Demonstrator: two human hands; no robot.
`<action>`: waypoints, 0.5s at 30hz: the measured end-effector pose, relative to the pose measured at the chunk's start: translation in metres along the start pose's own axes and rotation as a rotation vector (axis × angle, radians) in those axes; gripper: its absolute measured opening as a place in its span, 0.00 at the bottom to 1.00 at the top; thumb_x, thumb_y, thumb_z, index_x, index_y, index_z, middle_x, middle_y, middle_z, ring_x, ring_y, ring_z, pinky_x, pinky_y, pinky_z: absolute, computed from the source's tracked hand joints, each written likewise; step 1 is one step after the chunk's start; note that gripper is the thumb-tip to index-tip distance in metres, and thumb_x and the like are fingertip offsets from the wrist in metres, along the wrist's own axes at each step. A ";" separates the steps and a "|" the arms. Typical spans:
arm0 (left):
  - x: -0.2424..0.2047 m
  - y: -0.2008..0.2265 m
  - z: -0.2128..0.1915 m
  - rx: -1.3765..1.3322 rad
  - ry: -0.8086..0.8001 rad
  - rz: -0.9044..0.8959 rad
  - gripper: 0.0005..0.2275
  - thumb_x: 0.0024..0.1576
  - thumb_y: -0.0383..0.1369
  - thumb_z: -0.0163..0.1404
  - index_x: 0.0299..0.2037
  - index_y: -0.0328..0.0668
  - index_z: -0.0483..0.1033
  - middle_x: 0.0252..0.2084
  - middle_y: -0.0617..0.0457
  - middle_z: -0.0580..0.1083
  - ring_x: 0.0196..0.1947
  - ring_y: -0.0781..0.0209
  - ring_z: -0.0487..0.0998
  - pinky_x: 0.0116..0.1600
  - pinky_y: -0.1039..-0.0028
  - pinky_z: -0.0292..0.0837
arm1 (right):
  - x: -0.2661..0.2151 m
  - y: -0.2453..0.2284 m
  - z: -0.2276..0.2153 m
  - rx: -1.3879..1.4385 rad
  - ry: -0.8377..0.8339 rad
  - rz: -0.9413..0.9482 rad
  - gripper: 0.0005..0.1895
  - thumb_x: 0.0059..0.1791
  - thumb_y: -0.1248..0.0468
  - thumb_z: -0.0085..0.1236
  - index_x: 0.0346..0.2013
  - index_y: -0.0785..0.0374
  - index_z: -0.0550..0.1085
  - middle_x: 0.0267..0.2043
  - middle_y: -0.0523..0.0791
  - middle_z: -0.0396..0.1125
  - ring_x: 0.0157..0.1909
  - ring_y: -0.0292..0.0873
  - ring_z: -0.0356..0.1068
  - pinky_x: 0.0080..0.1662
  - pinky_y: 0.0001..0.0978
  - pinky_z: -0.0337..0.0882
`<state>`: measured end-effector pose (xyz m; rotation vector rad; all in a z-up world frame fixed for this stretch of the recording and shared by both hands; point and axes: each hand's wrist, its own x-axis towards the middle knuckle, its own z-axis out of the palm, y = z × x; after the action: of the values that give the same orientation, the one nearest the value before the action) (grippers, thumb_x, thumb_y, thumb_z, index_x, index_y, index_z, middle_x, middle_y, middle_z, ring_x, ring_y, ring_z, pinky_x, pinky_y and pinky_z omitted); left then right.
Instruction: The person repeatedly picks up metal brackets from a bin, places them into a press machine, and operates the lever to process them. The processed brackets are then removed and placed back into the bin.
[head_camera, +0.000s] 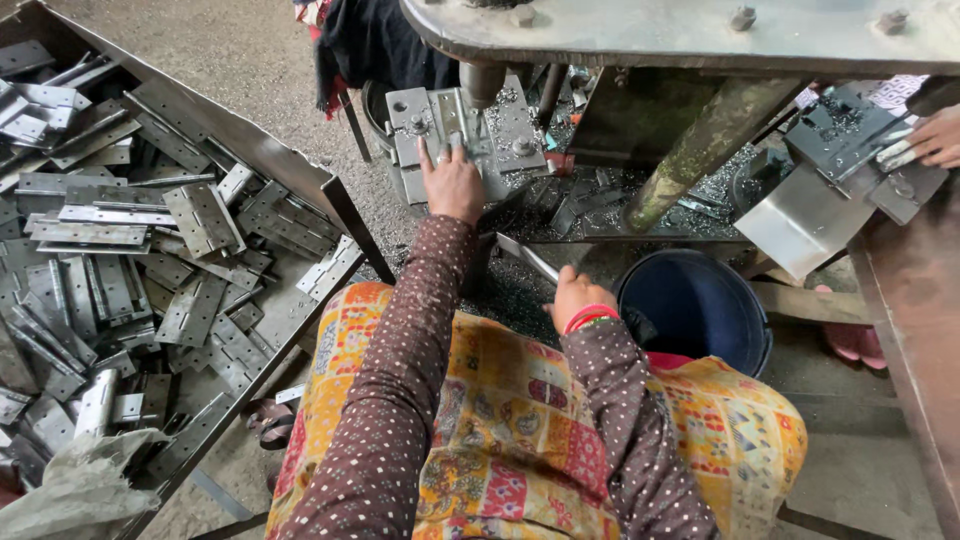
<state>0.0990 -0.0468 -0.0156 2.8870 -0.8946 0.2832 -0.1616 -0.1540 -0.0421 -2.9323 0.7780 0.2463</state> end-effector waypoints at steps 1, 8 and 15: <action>0.005 -0.001 0.001 -0.006 -0.022 -0.019 0.15 0.59 0.30 0.42 0.52 0.43 0.79 0.64 0.48 0.69 0.69 0.47 0.65 0.72 0.38 0.24 | -0.002 -0.001 -0.002 -0.004 0.009 0.006 0.31 0.43 0.48 0.69 0.48 0.63 0.65 0.43 0.55 0.72 0.43 0.59 0.76 0.44 0.50 0.76; 0.016 -0.014 -0.007 -0.051 -0.014 -0.033 0.12 0.62 0.32 0.43 0.43 0.46 0.83 0.66 0.49 0.68 0.68 0.49 0.65 0.74 0.38 0.25 | 0.003 0.011 0.051 0.082 -0.200 0.002 0.34 0.41 0.52 0.70 0.52 0.64 0.63 0.49 0.62 0.67 0.47 0.66 0.73 0.46 0.54 0.74; -0.027 -0.035 -0.033 -0.309 0.161 0.092 0.11 0.54 0.34 0.48 0.43 0.44 0.81 0.57 0.49 0.74 0.56 0.53 0.76 0.70 0.44 0.47 | -0.005 0.029 0.065 0.192 -0.042 -0.025 0.29 0.46 0.50 0.64 0.53 0.63 0.65 0.49 0.61 0.69 0.46 0.69 0.72 0.47 0.58 0.72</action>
<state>0.0923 0.0024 0.0093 2.5071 -0.9498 0.3463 -0.1891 -0.1680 -0.1064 -2.7465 0.7153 0.2174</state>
